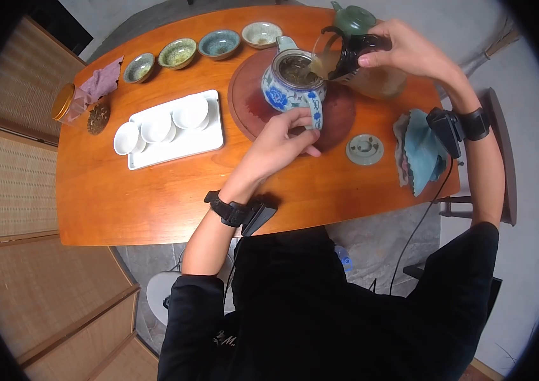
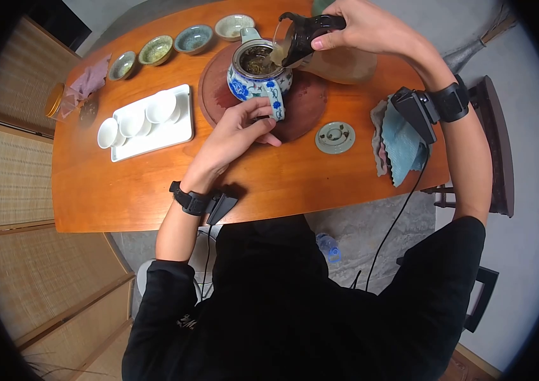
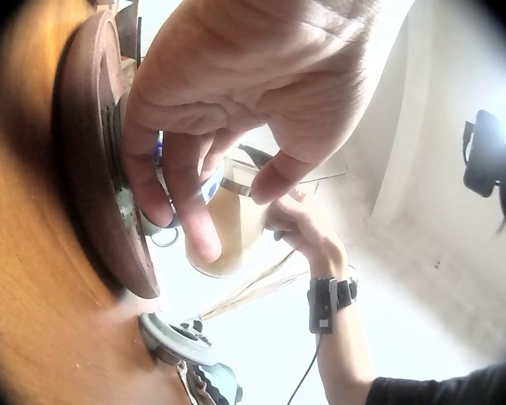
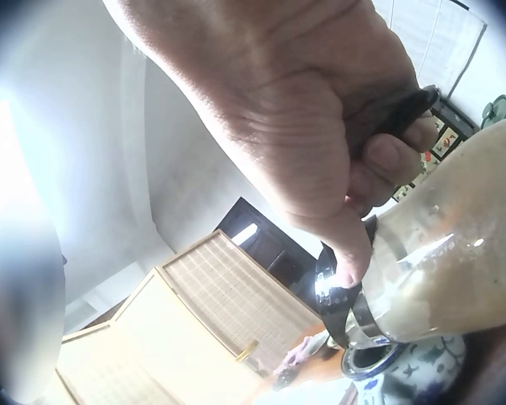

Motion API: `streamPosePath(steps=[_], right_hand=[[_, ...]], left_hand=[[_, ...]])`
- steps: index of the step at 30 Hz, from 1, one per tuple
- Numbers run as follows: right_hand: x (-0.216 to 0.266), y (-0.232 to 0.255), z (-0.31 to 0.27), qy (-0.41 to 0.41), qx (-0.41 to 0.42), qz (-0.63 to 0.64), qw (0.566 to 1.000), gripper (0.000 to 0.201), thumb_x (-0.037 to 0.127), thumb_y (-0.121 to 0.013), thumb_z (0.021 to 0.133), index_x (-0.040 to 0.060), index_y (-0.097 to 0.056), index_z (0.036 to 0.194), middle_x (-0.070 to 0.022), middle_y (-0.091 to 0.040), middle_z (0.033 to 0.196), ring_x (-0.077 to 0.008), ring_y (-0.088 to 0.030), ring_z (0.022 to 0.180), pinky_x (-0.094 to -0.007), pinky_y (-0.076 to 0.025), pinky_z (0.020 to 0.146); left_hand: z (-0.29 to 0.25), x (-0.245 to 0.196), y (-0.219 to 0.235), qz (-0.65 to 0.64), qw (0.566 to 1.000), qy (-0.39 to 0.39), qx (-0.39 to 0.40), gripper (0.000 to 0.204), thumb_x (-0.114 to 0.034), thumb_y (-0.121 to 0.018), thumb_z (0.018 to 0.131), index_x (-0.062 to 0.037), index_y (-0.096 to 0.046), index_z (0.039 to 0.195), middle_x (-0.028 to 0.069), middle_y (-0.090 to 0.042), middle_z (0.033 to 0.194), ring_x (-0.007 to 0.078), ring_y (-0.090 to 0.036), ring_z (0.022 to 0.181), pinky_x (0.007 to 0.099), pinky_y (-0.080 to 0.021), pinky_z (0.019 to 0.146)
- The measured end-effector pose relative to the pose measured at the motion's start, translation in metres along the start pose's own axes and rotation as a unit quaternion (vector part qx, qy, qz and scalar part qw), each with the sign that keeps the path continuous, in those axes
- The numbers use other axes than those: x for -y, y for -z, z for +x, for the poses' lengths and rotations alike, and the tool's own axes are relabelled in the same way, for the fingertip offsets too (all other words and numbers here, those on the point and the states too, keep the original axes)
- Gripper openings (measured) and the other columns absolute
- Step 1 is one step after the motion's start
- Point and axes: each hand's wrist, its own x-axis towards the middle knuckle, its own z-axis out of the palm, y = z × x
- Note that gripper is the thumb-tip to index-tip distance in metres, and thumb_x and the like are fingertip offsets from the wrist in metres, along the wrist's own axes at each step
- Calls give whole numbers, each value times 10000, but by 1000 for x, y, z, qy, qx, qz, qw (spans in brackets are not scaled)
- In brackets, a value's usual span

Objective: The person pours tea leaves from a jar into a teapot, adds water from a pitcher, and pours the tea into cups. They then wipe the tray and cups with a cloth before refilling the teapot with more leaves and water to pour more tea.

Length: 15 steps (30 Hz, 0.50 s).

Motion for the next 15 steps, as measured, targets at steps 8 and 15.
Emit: streamPosePath(steps=[8, 15], right_hand=[[-7, -2, -1, -16, 11, -11, 1000, 363, 325, -746, 815, -4, -686, 955, 22, -602, 784, -72, -519, 763, -244, -431, 721], [-38, -37, -21, -9, -107, 228, 968, 397, 388, -753, 803, 21, -700, 944, 56, -564, 757, -55, -477, 695, -224, -393, 643]], left_hand=[[0, 0, 0, -4, 1000, -5, -1, 356, -27, -538, 913, 67, -501, 1254, 106, -616, 1123, 140, -640, 782, 243, -523, 708], [1, 0, 0, -12, 1000, 4, -3, 365, -20, -537, 909, 71, -494, 1259, 108, -614, 1116, 140, -640, 783, 241, -526, 713]])
